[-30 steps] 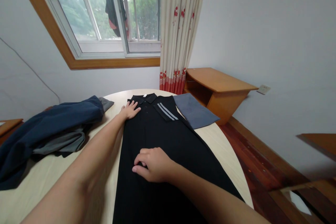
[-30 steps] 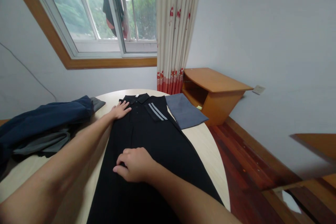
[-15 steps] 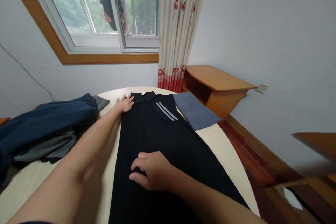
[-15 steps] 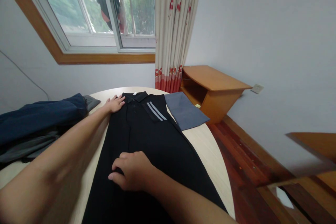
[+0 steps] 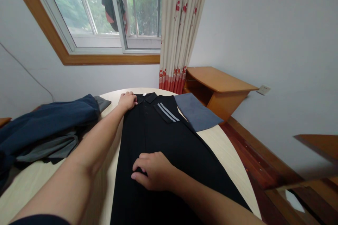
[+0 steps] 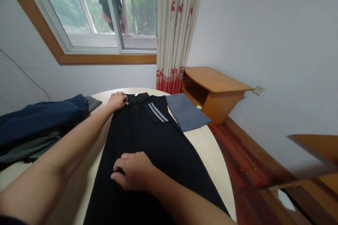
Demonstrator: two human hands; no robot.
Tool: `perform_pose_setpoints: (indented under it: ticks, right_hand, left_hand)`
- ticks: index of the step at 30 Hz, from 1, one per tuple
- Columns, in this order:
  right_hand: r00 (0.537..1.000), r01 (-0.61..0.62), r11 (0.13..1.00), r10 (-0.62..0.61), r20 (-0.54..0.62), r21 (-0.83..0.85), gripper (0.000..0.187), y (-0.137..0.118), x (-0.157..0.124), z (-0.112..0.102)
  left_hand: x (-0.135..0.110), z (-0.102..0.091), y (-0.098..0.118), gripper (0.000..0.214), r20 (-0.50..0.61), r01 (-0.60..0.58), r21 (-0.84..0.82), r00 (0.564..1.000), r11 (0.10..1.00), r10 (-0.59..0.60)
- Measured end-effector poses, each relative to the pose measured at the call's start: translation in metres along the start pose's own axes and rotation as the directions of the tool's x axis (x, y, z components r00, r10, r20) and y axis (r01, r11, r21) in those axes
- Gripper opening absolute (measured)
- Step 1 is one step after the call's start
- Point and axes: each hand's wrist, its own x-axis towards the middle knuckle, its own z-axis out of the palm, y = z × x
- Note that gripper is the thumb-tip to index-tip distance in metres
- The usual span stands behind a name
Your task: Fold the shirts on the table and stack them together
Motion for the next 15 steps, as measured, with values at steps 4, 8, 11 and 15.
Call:
perform_pose_setpoints:
  ticks: [4,8,11,15]
  right_hand:
    - [1.0,0.0,1.0,0.0,0.003,0.005,0.023,0.0,0.001,0.0]
    - [1.0,0.006,1.0,-0.006,-0.009,0.0,0.022,-0.001,0.0,0.001]
    - [0.999,0.035,0.999,-0.034,-0.036,0.031,0.02,0.0,-0.001,0.002]
    - [0.971,0.025,0.99,0.009,-0.237,0.141,0.02,0.011,-0.001,0.001]
  left_hand:
    - [-0.017,0.008,0.008,0.052,-0.043,0.059,-0.047,0.997,0.997,-0.061]
    - [-0.051,0.017,0.024,0.06,0.024,0.042,-0.092,0.999,0.995,-0.04]
    - [-0.092,0.02,0.041,0.067,0.079,0.007,-0.126,0.997,0.992,0.003]
    - [-0.151,0.016,0.06,0.072,0.101,0.017,-0.21,0.995,0.978,0.004]
